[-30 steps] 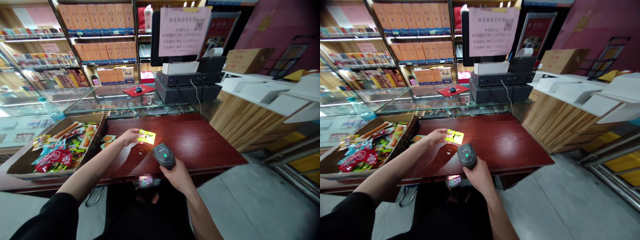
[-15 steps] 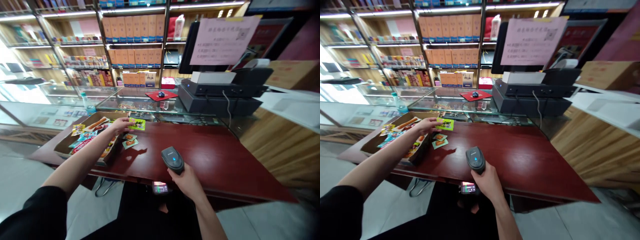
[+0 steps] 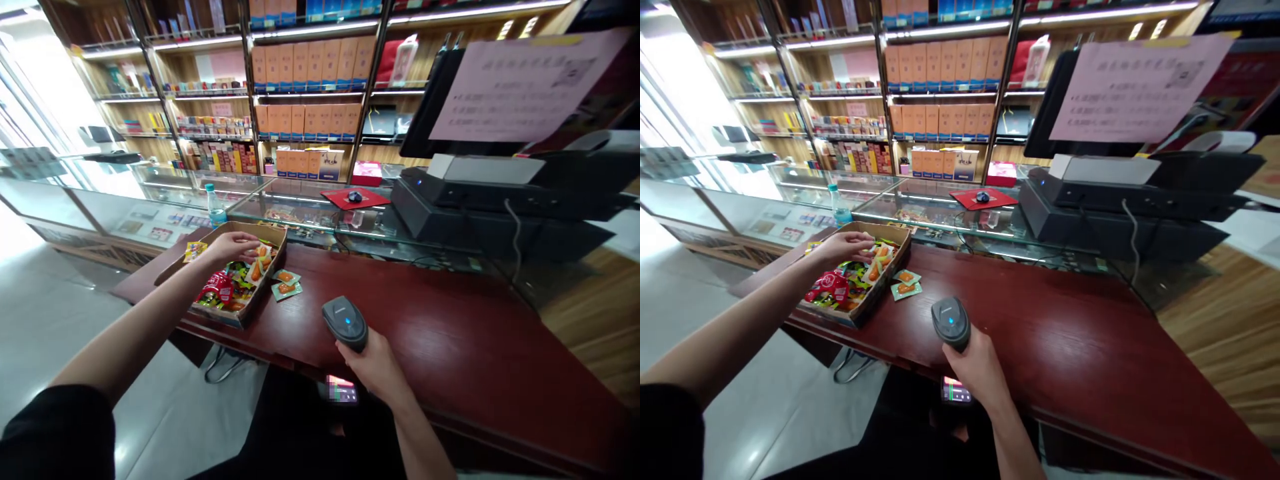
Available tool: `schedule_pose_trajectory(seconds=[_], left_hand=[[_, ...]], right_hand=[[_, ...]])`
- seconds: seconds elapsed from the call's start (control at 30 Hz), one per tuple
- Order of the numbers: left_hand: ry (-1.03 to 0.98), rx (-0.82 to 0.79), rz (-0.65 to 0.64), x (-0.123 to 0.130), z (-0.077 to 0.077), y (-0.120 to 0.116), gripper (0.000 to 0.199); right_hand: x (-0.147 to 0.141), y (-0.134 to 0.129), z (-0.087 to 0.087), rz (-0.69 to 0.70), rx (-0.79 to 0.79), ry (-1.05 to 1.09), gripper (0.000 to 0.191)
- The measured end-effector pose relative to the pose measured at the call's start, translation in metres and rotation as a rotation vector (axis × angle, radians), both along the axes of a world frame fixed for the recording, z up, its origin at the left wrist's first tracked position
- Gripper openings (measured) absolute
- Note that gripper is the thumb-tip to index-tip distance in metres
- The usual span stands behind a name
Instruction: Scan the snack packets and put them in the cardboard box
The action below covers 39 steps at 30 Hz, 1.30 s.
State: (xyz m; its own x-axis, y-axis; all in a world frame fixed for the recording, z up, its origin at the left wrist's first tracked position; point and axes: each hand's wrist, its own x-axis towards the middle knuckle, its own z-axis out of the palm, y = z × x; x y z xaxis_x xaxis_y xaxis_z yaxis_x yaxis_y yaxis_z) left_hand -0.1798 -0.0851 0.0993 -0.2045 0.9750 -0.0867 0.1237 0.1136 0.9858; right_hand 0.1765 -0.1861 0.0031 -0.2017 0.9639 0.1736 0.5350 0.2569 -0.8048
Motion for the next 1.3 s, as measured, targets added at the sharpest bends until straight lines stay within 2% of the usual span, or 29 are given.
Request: schedule_pose_trajectory(seconds=[0.07, 0.17, 0.23, 0.3, 0.37, 0.47, 0.67, 0.77, 0.87, 0.97, 1.1, 1.2, 1.3], left_hand=[[0.16, -0.006, -0.084, 0.03, -0.017, 0.0, 0.03], [0.614, 0.107, -0.171, 0.076, -0.048, -0.004, 0.029], [0.9, 0.158, -0.164, 0.1, -0.07, -0.006, 0.036], [1.12, 0.038, -0.107, 0.118, -0.09, -0.008, 0.042], [1.249, -0.057, -0.055, 0.132, -0.107, -0.008, 0.044], [1.296, 0.022, -0.06, 0.164, -0.124, -0.01, 0.034], [1.07, 0.368, -0.286, 0.26, -0.14, -0.02, 0.022], [0.826, 0.403, -0.295, 0.281, -0.139, -0.016, 0.019], [0.404, 0.303, -0.226, 0.276, -0.135, 0.0, 0.016], [0.054, 0.193, -0.154, 0.261, -0.134, 0.013, 0.025], [-0.145, 0.141, -0.068, 0.244, -0.136, 0.016, 0.037], [-0.313, 0.072, -0.114, 0.239, -0.136, 0.011, 0.049], [-0.4, 0.003, -0.156, 0.236, -0.131, 0.006, 0.053]], right_hand=[[0.003, -0.001, -0.001, -0.009, -0.015, 0.009, 0.013], [0.008, -0.004, 0.0, -0.037, -0.036, 0.03, 0.013], [0.013, -0.007, 0.003, -0.054, -0.039, 0.039, 0.013], [0.02, -0.011, 0.005, -0.071, -0.038, 0.044, 0.013], [0.03, -0.015, 0.005, -0.101, -0.051, 0.043, 0.014], [0.046, -0.021, 0.001, -0.163, -0.09, 0.035, 0.016], [0.079, -0.03, -0.006, -0.283, -0.084, 0.052, 0.02], [0.093, -0.036, -0.007, -0.348, -0.084, 0.08, 0.02], [0.103, -0.042, -0.007, -0.384, -0.075, 0.083, 0.019], [0.103, -0.044, -0.006, -0.376, -0.055, 0.083, 0.017], [0.089, -0.041, -0.002, -0.324, -0.008, 0.105, 0.016], [0.077, -0.041, 0.001, -0.28, 0.003, 0.111, 0.02], [0.07, -0.041, 0.003, -0.272, -0.014, 0.1, 0.019]])
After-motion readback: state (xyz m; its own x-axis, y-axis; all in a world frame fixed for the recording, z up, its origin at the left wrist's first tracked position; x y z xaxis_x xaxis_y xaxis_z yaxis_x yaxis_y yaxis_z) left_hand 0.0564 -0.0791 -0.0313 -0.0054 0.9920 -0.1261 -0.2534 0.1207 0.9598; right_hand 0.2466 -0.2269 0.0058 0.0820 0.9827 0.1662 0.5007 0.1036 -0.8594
